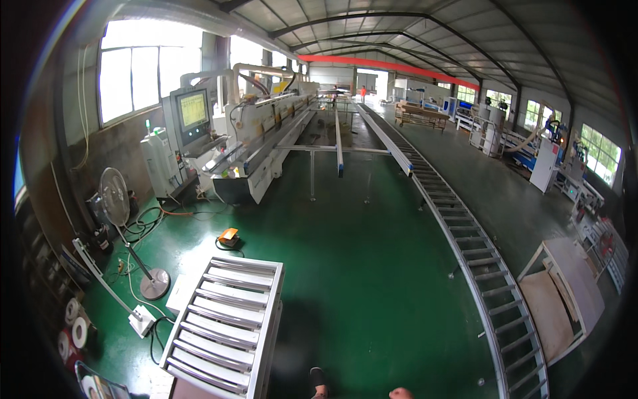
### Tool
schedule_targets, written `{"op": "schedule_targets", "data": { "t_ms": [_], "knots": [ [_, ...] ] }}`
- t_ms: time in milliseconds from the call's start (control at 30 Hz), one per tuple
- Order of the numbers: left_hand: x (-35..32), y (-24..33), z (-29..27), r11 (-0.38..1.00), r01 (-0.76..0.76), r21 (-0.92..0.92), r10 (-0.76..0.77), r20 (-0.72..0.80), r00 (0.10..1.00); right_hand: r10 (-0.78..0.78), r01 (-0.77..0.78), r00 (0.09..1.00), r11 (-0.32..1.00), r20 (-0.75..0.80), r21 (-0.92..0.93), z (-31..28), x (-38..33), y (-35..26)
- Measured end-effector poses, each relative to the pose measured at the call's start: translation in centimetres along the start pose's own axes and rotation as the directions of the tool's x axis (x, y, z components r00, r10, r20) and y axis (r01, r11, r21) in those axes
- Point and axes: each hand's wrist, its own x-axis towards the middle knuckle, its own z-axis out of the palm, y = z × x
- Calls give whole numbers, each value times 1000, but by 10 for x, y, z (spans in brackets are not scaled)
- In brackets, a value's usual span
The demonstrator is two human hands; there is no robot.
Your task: The person pushes a cart loaded with wooden panels, picks them up one at a time, and feeds them into an industrial edge-banding or processing machine.
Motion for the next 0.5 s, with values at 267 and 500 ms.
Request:
{"op": "schedule_targets", "data": {
  "t_ms": [267, 500],
  "knots": [
    [206, 278, -144, 956, -289, -55, 283, -95, 954, -121, 100, 982, 985, 148, 144, -71, 194, -181],
    [279, 646, -372, 749, -662, -27, 610, -361, 705, 285, -273, 936, 958, 208, -84, -103, 319, -208]
  ]
}}
